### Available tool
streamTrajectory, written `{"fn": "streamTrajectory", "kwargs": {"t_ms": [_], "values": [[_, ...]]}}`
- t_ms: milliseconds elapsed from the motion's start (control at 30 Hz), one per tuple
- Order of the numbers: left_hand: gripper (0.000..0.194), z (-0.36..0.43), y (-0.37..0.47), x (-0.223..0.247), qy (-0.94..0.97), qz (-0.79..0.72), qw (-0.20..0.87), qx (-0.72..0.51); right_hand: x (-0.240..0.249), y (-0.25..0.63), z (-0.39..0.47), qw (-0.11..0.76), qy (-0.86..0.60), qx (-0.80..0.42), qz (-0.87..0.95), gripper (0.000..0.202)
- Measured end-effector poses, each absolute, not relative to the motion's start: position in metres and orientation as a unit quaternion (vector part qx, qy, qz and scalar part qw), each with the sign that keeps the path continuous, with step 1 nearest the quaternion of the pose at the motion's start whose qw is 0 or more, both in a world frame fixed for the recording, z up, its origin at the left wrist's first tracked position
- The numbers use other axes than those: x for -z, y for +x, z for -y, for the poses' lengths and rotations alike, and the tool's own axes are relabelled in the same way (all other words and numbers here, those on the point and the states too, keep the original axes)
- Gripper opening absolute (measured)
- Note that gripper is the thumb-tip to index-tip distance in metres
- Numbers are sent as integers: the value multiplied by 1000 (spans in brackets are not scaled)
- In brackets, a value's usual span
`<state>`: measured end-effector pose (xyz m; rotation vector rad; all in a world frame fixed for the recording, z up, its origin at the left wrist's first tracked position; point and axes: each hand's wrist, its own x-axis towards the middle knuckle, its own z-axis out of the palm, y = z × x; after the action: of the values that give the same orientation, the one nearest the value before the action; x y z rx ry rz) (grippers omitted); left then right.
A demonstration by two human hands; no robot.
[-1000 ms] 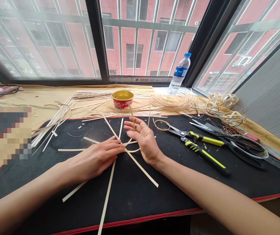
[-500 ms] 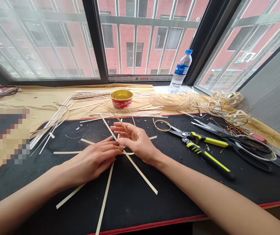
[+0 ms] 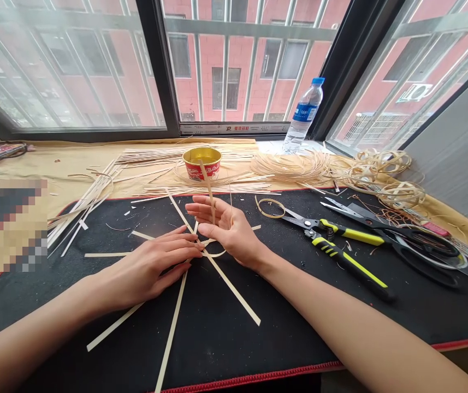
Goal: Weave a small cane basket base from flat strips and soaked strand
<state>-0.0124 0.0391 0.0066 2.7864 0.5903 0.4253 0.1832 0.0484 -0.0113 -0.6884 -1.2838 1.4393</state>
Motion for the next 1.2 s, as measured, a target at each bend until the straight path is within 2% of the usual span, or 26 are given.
{"fn": "streamTrajectory", "kwargs": {"t_ms": [300, 567, 867, 1000, 1100, 1200], "values": [[25, -40, -12, -4, 961, -199, 116, -155, 6, 178, -47, 559, -322, -582, 496, 39], [24, -40, -12, -7, 961, -198, 111, -155, 14, 180, -55, 510, -303, -625, 507, 47], [23, -39, -15, -5, 956, -212, 137, -149, 18, 182, -55, 494, -314, -613, 530, 51], [24, -38, -16, -9, 930, -239, 192, -203, 19, 181, -55, 493, -326, -605, 534, 53], [24, -47, -16, -20, 818, -370, 304, -320, 19, 180, -55, 495, -327, -608, 528, 55], [46, -69, -14, -31, 617, -536, 416, -399, 19, 180, -55, 497, -325, -611, 524, 54]]}}
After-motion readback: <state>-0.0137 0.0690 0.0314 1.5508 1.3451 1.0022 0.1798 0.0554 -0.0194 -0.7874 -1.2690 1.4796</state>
